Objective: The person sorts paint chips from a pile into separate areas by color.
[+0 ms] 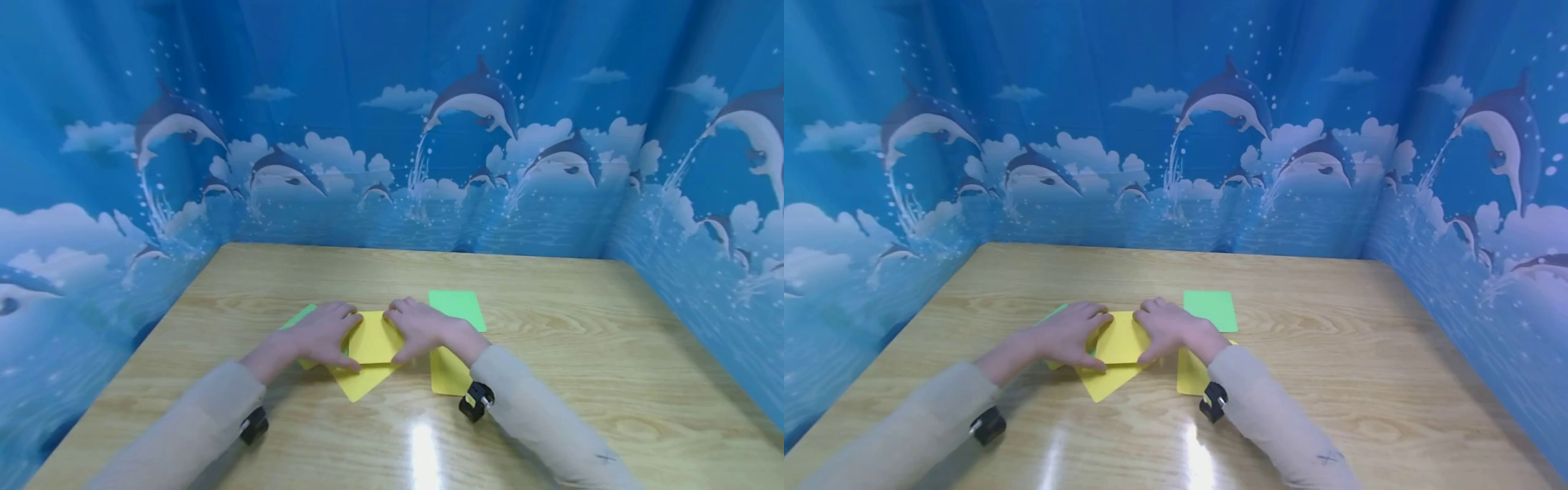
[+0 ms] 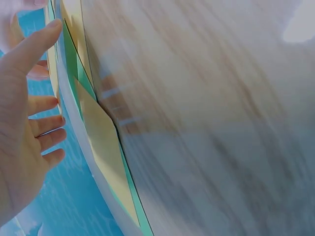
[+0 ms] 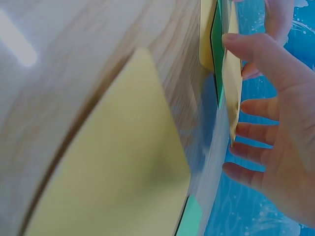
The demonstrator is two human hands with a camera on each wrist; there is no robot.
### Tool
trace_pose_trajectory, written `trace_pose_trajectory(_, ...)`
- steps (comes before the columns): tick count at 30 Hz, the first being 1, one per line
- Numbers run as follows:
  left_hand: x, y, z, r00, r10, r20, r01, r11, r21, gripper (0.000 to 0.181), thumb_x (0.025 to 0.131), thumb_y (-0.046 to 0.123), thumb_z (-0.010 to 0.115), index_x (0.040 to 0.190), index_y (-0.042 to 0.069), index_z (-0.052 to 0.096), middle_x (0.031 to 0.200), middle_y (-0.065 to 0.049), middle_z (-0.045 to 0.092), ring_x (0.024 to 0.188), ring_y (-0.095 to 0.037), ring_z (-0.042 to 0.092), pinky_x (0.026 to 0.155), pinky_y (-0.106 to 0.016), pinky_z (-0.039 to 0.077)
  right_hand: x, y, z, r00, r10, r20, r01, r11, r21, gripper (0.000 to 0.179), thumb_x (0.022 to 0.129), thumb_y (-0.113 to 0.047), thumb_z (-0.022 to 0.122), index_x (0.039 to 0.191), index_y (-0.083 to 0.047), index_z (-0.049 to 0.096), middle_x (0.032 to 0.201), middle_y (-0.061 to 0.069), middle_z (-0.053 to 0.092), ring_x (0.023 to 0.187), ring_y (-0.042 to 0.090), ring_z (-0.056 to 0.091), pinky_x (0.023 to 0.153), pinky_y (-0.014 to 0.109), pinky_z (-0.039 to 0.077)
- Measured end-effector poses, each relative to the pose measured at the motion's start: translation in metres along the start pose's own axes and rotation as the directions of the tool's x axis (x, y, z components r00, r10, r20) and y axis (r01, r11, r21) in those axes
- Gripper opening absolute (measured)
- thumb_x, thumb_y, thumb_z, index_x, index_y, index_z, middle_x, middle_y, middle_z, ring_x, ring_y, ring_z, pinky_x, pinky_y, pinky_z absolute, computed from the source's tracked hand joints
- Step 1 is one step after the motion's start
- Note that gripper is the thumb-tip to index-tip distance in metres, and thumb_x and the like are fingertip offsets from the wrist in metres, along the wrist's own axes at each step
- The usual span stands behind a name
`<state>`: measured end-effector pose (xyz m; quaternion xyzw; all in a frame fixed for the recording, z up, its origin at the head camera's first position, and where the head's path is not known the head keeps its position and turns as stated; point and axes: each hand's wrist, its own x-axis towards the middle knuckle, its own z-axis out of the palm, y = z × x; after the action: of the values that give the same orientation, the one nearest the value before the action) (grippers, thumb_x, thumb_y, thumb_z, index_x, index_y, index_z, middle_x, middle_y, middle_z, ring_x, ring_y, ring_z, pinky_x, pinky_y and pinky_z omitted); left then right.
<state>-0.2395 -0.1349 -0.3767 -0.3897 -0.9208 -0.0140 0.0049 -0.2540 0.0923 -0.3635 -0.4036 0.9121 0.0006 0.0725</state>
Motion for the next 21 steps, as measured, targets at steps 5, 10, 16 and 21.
trace_pose_trajectory(5,0.008,0.007,0.002,1.000,0.009,-0.018,-0.009,0.999,0.034,0.088,0.069,0.068,0.063,0.125,0.001,0.050,0.122,-0.016,0.049,0.112,-0.030,0.046,0.094,-0.044,0.038,-0.011,0.007,-0.001,1.000,-0.010,-0.014,0.010,1.000,-0.001,0.082,0.070,-0.052,0.071,0.130,-0.002,0.047,0.133,0.013,0.043,0.119,0.026,0.041,0.097,0.037,0.039)
trace_pose_trajectory(10,0.017,0.017,0.002,1.000,0.016,-0.015,-0.016,0.999,0.045,0.087,0.070,0.069,0.061,0.124,0.001,0.050,0.123,-0.016,0.048,0.114,-0.031,0.044,0.098,-0.043,0.036,-0.025,0.015,0.000,1.000,0.007,-0.021,-0.007,1.000,0.010,0.082,0.071,-0.052,0.071,0.131,-0.002,0.046,0.135,0.014,0.041,0.122,0.027,0.039,0.099,0.039,0.037)
trace_pose_trajectory(16,0.026,0.029,-0.002,1.000,0.004,0.015,-0.004,0.999,0.046,0.088,0.071,0.070,0.059,0.128,0.003,0.048,0.128,-0.015,0.045,0.119,-0.029,0.041,0.101,-0.043,0.033,-0.040,0.023,0.002,0.999,0.035,-0.022,-0.035,0.999,0.033,0.085,0.070,-0.054,0.070,0.132,-0.002,0.045,0.136,0.014,0.040,0.124,0.028,0.037,0.100,0.041,0.036)
trace_pose_trajectory(21,0.036,0.038,-0.005,0.999,0.031,0.020,-0.032,0.998,0.056,0.086,0.072,0.070,0.058,0.127,0.005,0.049,0.128,-0.013,0.045,0.118,-0.027,0.041,0.101,-0.042,0.033,-0.054,0.030,0.003,0.998,0.046,-0.043,-0.043,0.997,0.065,0.085,0.070,-0.052,0.071,0.132,0.000,0.044,0.136,0.015,0.040,0.124,0.031,0.037,0.100,0.043,0.035)
